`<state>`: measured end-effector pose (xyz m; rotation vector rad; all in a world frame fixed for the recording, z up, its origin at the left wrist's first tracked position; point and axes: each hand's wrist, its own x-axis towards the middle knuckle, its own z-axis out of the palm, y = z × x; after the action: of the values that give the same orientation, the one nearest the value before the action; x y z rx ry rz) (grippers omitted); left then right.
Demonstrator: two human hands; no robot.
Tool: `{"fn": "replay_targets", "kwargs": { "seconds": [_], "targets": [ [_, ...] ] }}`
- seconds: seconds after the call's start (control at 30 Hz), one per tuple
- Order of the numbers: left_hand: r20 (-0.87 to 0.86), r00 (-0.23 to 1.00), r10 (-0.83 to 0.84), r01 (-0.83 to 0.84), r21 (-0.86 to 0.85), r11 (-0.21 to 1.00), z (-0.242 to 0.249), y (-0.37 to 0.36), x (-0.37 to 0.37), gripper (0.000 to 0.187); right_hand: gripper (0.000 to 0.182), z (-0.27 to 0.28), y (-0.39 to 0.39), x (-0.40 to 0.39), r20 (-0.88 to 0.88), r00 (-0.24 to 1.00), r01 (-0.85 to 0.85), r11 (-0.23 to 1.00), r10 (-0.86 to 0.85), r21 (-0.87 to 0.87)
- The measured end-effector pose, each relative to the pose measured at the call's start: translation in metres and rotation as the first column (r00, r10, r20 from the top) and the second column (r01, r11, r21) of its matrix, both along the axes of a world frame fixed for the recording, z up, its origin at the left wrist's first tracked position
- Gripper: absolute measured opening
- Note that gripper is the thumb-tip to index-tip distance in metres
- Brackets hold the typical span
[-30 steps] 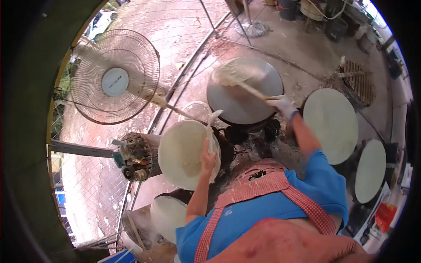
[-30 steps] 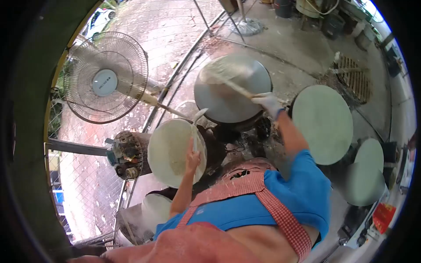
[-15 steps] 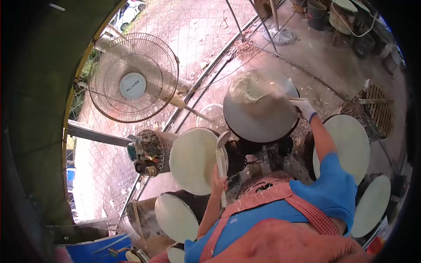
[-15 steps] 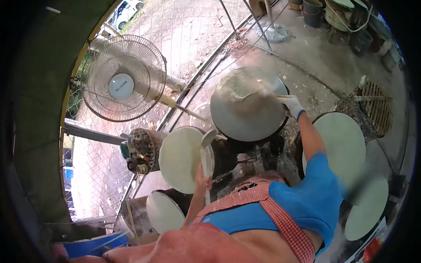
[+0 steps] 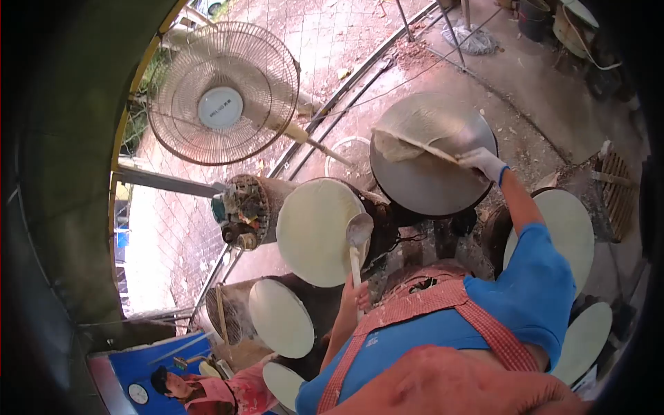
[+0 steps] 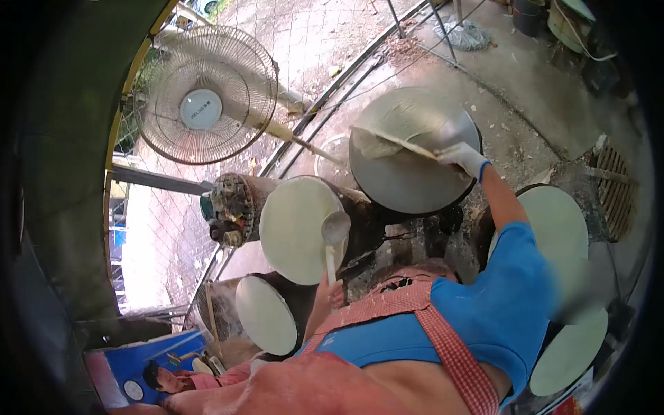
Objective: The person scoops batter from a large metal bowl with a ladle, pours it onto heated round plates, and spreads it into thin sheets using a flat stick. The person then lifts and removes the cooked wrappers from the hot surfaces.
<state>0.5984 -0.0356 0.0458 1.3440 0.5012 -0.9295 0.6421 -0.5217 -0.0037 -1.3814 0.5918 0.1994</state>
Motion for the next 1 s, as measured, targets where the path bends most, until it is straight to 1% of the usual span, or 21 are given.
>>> {"fn": "replay_targets", "kwargs": {
  "seconds": [0.03, 0.07, 0.1, 0.13, 0.17, 0.23, 0.3, 0.37, 0.4, 0.47, 0.5, 0.6, 0.67, 0.7, 0.73, 0.8, 0.83, 0.87, 0.93, 0.97, 1.0],
  "targets": [
    [-0.006, 1.000, 0.014, -0.015, -0.021, 1.000, -0.001, 0.002, -0.003, 0.061, 0.028, -0.004, 0.005, -0.011, 0.003, 0.996, -0.091, 0.996, 0.091, -0.007],
    [-0.008, 0.999, 0.031, -0.031, -0.047, 0.998, 0.000, 0.000, -0.004, 0.062, 0.028, -0.029, 0.001, -0.026, -0.004, 0.994, -0.113, 0.993, 0.113, -0.013],
    [-0.045, 0.997, 0.065, -0.066, -0.023, 0.998, 0.009, -0.004, -0.006, 0.060, 0.029, -0.071, -0.013, -0.043, 0.091, 0.988, -0.120, 0.992, 0.123, -0.041],
    [-0.038, 0.996, 0.083, -0.084, -0.034, 0.996, 0.014, -0.005, -0.009, 0.060, 0.029, -0.072, -0.023, -0.040, 0.146, 0.980, -0.128, 0.990, 0.136, -0.059],
    [-0.010, 0.996, 0.084, -0.085, -0.055, 0.995, 0.018, -0.005, -0.011, 0.060, 0.030, -0.071, -0.032, -0.036, 0.202, 0.968, -0.135, 0.988, 0.148, -0.078],
    [0.021, 0.997, 0.077, -0.075, -0.059, 0.995, 0.021, -0.001, -0.016, 0.060, 0.033, -0.005, -0.036, -0.021, 0.063, 0.981, -0.183, 0.983, 0.183, -0.008],
    [-0.011, 0.994, 0.111, -0.112, -0.095, 0.989, 0.018, 0.005, -0.021, 0.060, 0.038, 0.021, -0.024, 0.022, -0.038, 0.999, -0.008, 0.999, 0.006, -0.040],
    [-0.025, 0.995, 0.100, -0.102, -0.112, 0.988, 0.004, 0.008, -0.023, 0.059, 0.039, 0.017, -0.016, 0.049, -0.059, 0.985, -0.168, 0.981, 0.163, -0.095],
    [-0.030, 0.994, 0.107, -0.110, -0.137, 0.984, 0.002, 0.015, -0.027, 0.059, 0.039, 0.009, -0.014, 0.042, -0.074, 0.984, -0.167, 0.984, 0.162, -0.065],
    [-0.045, 0.994, 0.100, -0.104, -0.090, 0.990, 0.003, 0.018, -0.028, 0.057, 0.038, 0.006, -0.023, 0.023, -0.004, 0.923, -0.385, 0.922, 0.385, -0.041],
    [-0.043, 0.995, 0.093, -0.096, -0.072, 0.993, 0.000, 0.016, -0.031, 0.056, 0.037, 0.004, -0.030, 0.001, -0.019, 0.919, -0.394, 0.919, 0.394, 0.023],
    [-0.042, 0.990, 0.136, -0.140, -0.118, 0.983, 0.001, 0.015, -0.040, 0.054, 0.036, -0.005, -0.057, -0.047, -0.087, 0.890, -0.453, 0.891, 0.448, -0.042],
    [-0.061, 0.986, 0.157, -0.164, -0.124, 0.979, 0.006, 0.016, -0.049, 0.054, 0.026, -0.003, -0.069, -0.054, -0.144, 0.932, -0.340, 0.940, 0.332, -0.034],
    [-0.058, 0.983, 0.176, -0.182, -0.108, 0.977, 0.007, 0.017, -0.052, 0.055, 0.026, -0.011, -0.066, -0.046, -0.145, 0.933, -0.336, 0.941, 0.328, -0.030],
    [-0.053, 0.981, 0.184, -0.189, -0.094, 0.978, 0.009, 0.018, -0.052, 0.055, 0.027, 0.003, -0.046, -0.020, 0.025, 0.977, -0.211, 0.977, 0.212, -0.037],
    [-0.046, 0.982, 0.182, -0.186, -0.089, 0.979, 0.020, 0.018, -0.057, 0.052, 0.028, 0.020, -0.027, 0.029, 0.121, 0.974, -0.178, 0.977, 0.193, -0.122],
    [-0.040, 0.978, 0.203, -0.206, -0.082, 0.975, 0.023, 0.018, -0.059, 0.049, 0.029, 0.019, -0.026, 0.045, 0.035, 0.954, -0.283, 0.937, 0.296, -0.202],
    [-0.042, 0.981, 0.187, -0.190, -0.076, 0.979, 0.024, 0.020, -0.059, 0.049, 0.029, 0.014, -0.024, 0.046, 0.033, 0.959, -0.268, 0.943, 0.280, -0.195],
    [-0.040, 0.984, 0.174, -0.177, -0.108, 0.978, 0.027, 0.034, -0.064, 0.048, 0.032, 0.006, -0.008, 0.031, 0.023, 0.891, -0.442, 0.879, 0.453, -0.179],
    [-0.023, 0.988, 0.153, -0.155, -0.137, 0.978, 0.018, 0.048, -0.065, 0.047, 0.036, 0.015, -0.016, 0.011, -0.057, 0.883, -0.468, 0.872, 0.465, -0.142],
    [-0.030, 0.989, 0.147, -0.150, -0.150, 0.977, 0.015, 0.056, -0.064, 0.047, 0.033, -0.007, -0.036, -0.022, -0.086, 0.895, -0.445, 0.874, 0.437, -0.194]
  ]
}}
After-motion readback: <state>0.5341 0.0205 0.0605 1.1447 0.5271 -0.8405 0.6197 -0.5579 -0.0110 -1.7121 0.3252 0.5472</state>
